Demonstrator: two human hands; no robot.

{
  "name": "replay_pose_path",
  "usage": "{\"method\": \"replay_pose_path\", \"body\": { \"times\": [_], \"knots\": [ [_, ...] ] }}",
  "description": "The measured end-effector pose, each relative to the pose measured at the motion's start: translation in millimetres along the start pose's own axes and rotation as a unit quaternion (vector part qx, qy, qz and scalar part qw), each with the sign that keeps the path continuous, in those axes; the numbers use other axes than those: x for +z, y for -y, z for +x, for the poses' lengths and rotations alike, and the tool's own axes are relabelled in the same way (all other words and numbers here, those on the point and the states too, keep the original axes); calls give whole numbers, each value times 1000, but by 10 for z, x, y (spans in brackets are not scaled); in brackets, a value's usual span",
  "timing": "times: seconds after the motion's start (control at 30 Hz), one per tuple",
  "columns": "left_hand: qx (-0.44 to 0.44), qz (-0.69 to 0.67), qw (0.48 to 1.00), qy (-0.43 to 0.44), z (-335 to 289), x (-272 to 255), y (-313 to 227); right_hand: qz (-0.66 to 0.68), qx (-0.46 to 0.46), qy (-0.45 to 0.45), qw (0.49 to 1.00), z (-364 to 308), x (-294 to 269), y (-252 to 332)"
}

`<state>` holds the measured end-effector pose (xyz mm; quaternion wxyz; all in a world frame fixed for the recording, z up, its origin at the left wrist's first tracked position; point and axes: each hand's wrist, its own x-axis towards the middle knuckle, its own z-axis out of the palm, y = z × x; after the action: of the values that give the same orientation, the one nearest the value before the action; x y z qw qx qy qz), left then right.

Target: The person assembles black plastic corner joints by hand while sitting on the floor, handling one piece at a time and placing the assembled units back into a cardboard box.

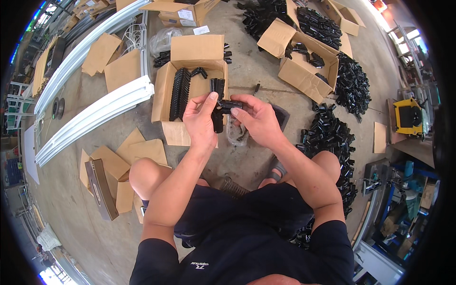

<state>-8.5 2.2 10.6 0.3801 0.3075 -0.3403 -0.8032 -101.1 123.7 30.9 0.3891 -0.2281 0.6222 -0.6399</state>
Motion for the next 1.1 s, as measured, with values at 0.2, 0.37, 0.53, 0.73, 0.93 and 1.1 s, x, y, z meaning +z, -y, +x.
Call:
{"method": "replay_pose_path", "body": {
  "times": [0.2, 0.37, 0.53, 0.73, 0.93, 1.1],
  "knots": [
    [-1, -4, 1000, 5, 11, -22, 21, 11, -2, -2, 1000, -1, -9, -29],
    [-3, -1, 1000, 14, 11, -40, 7, 24, -7, -10, 1000, 7, -9, -73],
    [4, 8, 1000, 6, 31, -86, -3, 22, -13, -2, 1000, 26, 17, -116],
    [1, 47, 999, 4, 80, -84, 45, -3, 3, -10, 1000, 63, -39, -191],
    [-9, 113, 991, 70, 125, -131, 63, -45, -3, -51, 998, 82, -103, 36],
    [-93, 154, 976, 119, 200, -120, 118, -153, -203, -155, 955, -30, -396, 479]
  ]
}}
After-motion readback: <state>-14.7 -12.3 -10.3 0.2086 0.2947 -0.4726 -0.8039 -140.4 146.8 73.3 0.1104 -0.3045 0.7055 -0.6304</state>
